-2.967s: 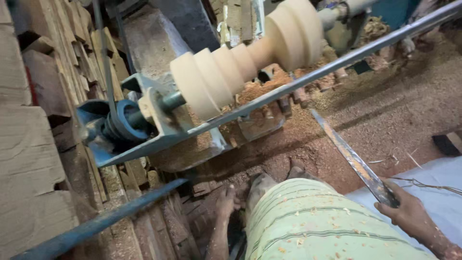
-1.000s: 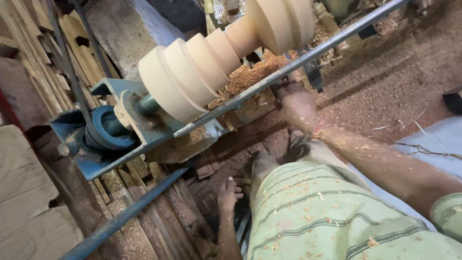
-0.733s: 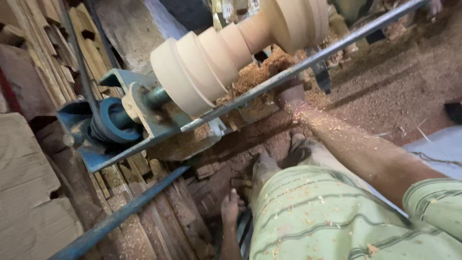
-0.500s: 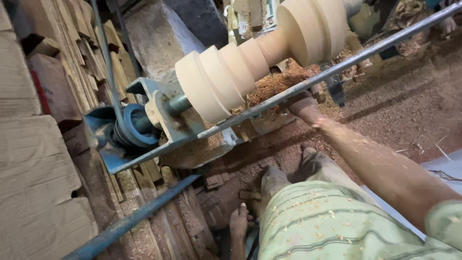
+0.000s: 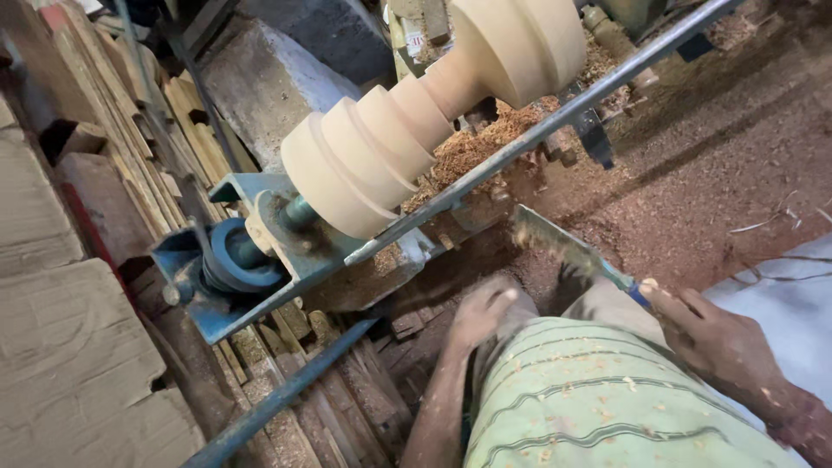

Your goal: The person shapes a spinning wooden workpiece on a lathe, holding a chisel against the wood to cut its profile while wood chips fly. They then hold a small card against the workpiece and mark it with a pencil, and finally sand the rotating wood with an abrasive strip.

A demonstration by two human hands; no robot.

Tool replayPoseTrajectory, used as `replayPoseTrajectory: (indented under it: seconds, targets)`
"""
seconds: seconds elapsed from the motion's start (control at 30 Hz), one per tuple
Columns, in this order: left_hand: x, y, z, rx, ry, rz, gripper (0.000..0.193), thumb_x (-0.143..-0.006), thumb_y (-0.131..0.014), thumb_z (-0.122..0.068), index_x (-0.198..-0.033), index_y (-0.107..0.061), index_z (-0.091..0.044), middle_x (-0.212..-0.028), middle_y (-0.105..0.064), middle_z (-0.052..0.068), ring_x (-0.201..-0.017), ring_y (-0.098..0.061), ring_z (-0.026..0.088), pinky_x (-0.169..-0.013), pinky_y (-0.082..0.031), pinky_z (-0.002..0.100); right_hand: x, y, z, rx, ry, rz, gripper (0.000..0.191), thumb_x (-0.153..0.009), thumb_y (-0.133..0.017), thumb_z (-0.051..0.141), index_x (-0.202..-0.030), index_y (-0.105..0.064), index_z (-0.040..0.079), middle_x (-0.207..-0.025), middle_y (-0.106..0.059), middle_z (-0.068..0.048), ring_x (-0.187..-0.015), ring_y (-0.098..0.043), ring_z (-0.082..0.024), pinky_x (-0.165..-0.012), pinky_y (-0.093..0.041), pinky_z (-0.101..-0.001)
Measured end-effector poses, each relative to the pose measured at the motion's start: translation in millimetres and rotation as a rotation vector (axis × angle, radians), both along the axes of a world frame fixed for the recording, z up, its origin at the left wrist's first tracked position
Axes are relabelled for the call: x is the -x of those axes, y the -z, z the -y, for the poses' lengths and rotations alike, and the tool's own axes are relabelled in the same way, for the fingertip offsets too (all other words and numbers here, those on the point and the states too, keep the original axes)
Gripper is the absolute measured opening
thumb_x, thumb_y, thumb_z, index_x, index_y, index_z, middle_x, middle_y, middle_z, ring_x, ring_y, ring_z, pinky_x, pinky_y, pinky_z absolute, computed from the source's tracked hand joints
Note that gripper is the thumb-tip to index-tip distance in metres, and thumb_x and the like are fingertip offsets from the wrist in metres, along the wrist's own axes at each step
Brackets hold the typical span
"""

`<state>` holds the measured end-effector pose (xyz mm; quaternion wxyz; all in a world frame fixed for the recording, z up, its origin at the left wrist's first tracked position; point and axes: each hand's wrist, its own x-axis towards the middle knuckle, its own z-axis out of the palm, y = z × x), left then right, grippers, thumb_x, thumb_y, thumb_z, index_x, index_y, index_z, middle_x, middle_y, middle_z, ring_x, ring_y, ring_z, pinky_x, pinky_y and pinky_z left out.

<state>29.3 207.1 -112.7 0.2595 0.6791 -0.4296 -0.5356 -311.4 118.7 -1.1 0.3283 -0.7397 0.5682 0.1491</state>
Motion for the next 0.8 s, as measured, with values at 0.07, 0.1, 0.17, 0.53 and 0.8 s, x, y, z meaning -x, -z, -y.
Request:
replayPoseTrajectory:
  seconds: [0.07,0.1,0.17,0.53,0.8]
  targets:
    - [15.5,-25.1,40.6,-0.071,0.095,-0.181,0.05,-0.1,-0.058,-0.047,-0.13,-0.066,-0.007,-0.127,-0.07,0.011,-0.119,-0.063,0.019,-0.105,-0.048,0.037,6.6,-4.1,-1.2,0.041,0.013,0.163,0.079,-0.077,-0.077,0.036,-0.149,-0.046,0.036,-0.105,-0.065,-0.006,-0.078,-0.071,-0.028,-0.065,-0.057,-0.0409]
    - [28.9,-38.6,59.2,-0.016,-0.014,-0.516,0.058,-0.099,-0.058,-0.053,-0.134,-0.06,-0.007,-0.13,-0.067,0.011,-0.121,-0.064,0.021,-0.108,-0.048,0.04,2.6,-2.7,0.2,-0.053,0.069,0.147,0.084,-0.079,-0.078,0.036,-0.155,-0.043,0.036,-0.102,-0.065,-0.008,-0.08,-0.07,-0.027,-0.069,-0.058,-0.0391]
    - [42.2,-68.9,86.7,0.114,-0.11,-0.797,0.074,-0.101,-0.052,-0.064,-0.137,-0.057,0.0,-0.128,-0.065,0.013,-0.12,-0.063,0.024,-0.108,-0.048,0.045,-14.9,0.9,5.2,-0.246,0.171,0.11,0.095,-0.085,-0.081,0.036,-0.168,-0.036,0.036,-0.096,-0.065,-0.012,-0.084,-0.068,-0.025,-0.076,-0.06,-0.0352]
    - [48.8,-107.0,184.3,0.143,-0.645,-0.887,0.042,-0.111,-0.05,-0.039,-0.112,-0.056,0.003,-0.086,-0.065,0.016,-0.069,-0.068,0.023,-0.064,-0.061,0.038,-120.7,-59.6,51.1,0.029,0.161,0.682,0.08,-0.082,-0.069,0.023,-0.155,-0.037,0.014,-0.136,-0.058,-0.02,-0.122,-0.058,-0.038,-0.098,-0.045,-0.0454]
    - [38.3,-101.1,185.8,0.119,-0.719,-0.802,0.035,-0.109,-0.049,-0.038,-0.105,-0.056,-0.004,-0.074,-0.063,0.008,-0.052,-0.061,0.018,-0.047,-0.054,0.031,-144.6,-86.4,60.6,-0.047,0.156,0.434,0.095,-0.075,-0.075,0.028,-0.161,-0.035,0.024,-0.121,-0.059,-0.018,-0.115,-0.058,-0.039,-0.096,-0.046,-0.046]
